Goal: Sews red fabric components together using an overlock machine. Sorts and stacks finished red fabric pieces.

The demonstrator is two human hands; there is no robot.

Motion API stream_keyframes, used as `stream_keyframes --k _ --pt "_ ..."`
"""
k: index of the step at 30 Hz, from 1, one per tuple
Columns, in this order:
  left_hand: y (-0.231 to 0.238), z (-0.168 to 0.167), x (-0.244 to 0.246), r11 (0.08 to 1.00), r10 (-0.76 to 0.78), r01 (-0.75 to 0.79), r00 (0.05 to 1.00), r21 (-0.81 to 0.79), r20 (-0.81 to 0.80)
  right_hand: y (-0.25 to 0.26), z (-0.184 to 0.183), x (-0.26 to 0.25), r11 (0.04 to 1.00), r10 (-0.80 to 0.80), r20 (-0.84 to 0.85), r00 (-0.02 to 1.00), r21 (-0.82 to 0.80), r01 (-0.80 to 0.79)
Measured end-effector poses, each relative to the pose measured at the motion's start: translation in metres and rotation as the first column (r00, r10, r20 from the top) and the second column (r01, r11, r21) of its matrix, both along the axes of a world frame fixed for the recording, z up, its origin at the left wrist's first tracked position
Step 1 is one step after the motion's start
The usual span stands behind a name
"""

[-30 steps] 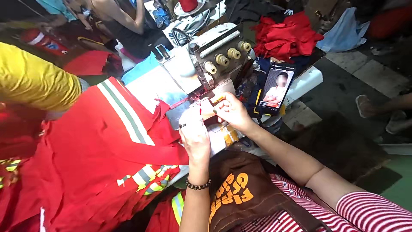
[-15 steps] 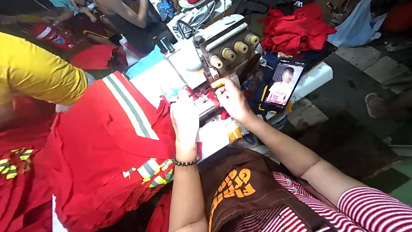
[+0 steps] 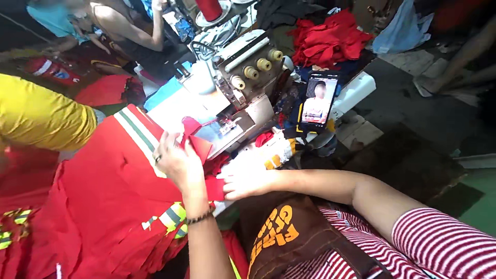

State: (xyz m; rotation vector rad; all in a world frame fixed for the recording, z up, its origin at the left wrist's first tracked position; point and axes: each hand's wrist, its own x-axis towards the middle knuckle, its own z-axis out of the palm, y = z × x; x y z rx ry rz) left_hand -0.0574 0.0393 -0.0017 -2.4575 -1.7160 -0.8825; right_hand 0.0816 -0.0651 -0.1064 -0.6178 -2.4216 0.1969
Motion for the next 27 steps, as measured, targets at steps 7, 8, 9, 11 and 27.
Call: stream_keyframes --k 7,8,9,11,27 --pt "-0.103 -0.012 -0.062 0.998 -0.023 0.002 0.948 0.065 0.316 -0.004 0.025 0.003 0.996 -0.07 -0.013 0.997 0.048 0.071" --pt "-0.114 -0.014 -0.068 0.999 -0.016 -0.003 0.937 0.053 0.348 -0.006 0.027 0.003 0.995 -0.071 -0.045 0.996 0.061 0.074" --pt "-0.124 -0.018 -0.073 0.999 -0.007 -0.013 0.921 0.049 0.39 -0.008 0.029 0.003 0.993 -0.077 -0.082 0.994 0.084 0.084" --pt "-0.14 -0.023 -0.079 0.999 0.029 -0.04 0.879 0.013 0.476 -0.011 0.032 0.003 0.988 -0.087 -0.1 0.991 0.119 0.099" --pt "-0.161 -0.018 -0.07 0.865 0.028 0.369 0.639 -0.339 0.769 0.006 0.076 -0.001 0.987 -0.158 -0.088 0.983 -0.04 0.155"
